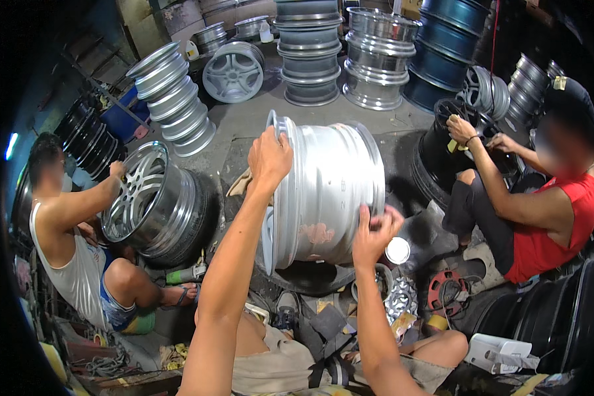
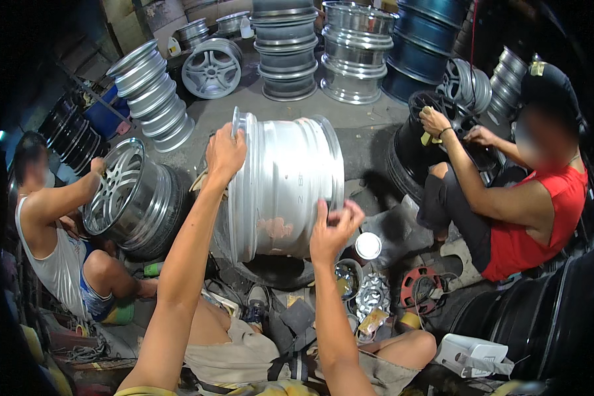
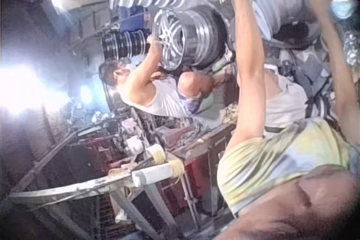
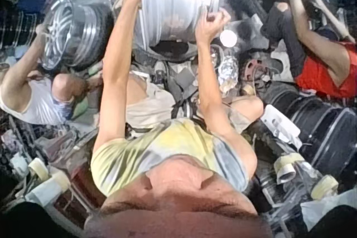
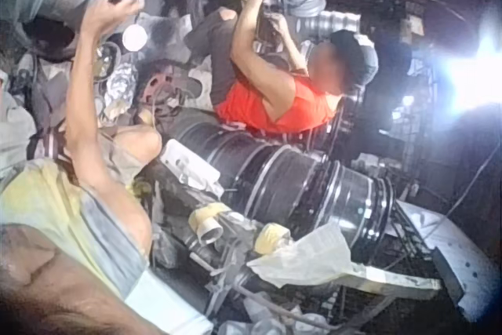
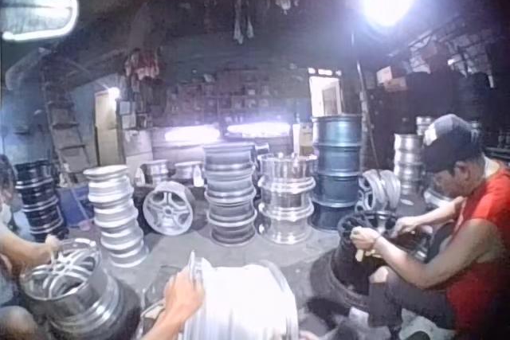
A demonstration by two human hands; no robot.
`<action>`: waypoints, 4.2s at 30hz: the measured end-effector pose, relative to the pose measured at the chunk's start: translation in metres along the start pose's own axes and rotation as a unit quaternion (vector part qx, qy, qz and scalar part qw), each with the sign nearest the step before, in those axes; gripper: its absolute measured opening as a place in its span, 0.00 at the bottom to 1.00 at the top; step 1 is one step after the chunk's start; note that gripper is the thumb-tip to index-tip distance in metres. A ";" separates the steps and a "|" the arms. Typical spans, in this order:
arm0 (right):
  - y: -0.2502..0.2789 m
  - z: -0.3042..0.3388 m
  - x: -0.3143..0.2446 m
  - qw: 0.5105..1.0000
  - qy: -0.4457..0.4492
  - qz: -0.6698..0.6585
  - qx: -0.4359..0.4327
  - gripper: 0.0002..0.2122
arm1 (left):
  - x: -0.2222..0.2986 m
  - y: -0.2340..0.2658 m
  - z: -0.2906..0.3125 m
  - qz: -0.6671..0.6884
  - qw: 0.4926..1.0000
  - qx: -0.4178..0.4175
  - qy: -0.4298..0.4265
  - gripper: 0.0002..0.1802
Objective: The person sits on the floor and polishes a silver wheel rim using a yellow cloth and a small container of polish. They repeatedly wipe the rim's surface and rotate it to access different areas. Other workers are visible in the background performing similar tasks.
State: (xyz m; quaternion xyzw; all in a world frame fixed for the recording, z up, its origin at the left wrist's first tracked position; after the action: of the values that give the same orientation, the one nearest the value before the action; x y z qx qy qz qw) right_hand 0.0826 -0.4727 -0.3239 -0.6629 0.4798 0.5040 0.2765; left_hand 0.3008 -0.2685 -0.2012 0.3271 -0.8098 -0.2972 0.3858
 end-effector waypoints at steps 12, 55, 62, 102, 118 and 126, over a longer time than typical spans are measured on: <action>0.001 0.003 0.013 0.999 -0.040 -0.018 -0.024 0.18 | 0.007 0.005 -0.002 0.005 1.000 0.010 0.000 0.14; 0.011 0.010 0.012 0.998 0.039 -0.011 -0.046 0.16 | 0.007 0.002 0.000 0.017 1.000 -0.003 0.002 0.15; 0.001 -0.011 0.006 0.997 0.016 -0.023 -0.066 0.17 | 0.003 0.003 -0.007 0.016 1.000 0.006 -0.005 0.15; 0.105 0.066 0.215 0.935 -0.310 0.133 -0.106 0.24 | 0.147 -0.100 0.155 -0.015 0.888 -0.076 -0.453 0.18; 0.084 0.072 0.266 0.864 -0.146 0.423 -0.234 0.11 | 0.055 0.061 0.007 -0.134 0.975 0.060 -0.167 0.20; 0.071 0.087 0.309 0.817 -0.092 0.493 -0.286 0.06 | 0.009 0.007 -0.003 -0.016 0.998 0.033 -0.049 0.25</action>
State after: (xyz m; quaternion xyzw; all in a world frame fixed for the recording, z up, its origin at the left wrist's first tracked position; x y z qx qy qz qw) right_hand -0.0079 -0.5373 -0.6338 -0.3379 0.5490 0.7458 -0.1678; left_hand 0.2968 -0.2716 -0.1913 0.3373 -0.8319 -0.2921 0.3300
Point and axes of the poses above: each hand's wrist, its own z-axis away from the middle knuckle, its own y-axis out of the back of the hand, x = y × z, the point moved 8 cm from there along -z, towards the middle knuckle, and after that the axes turned 12 degrees about -y, right-handed, at the moved point
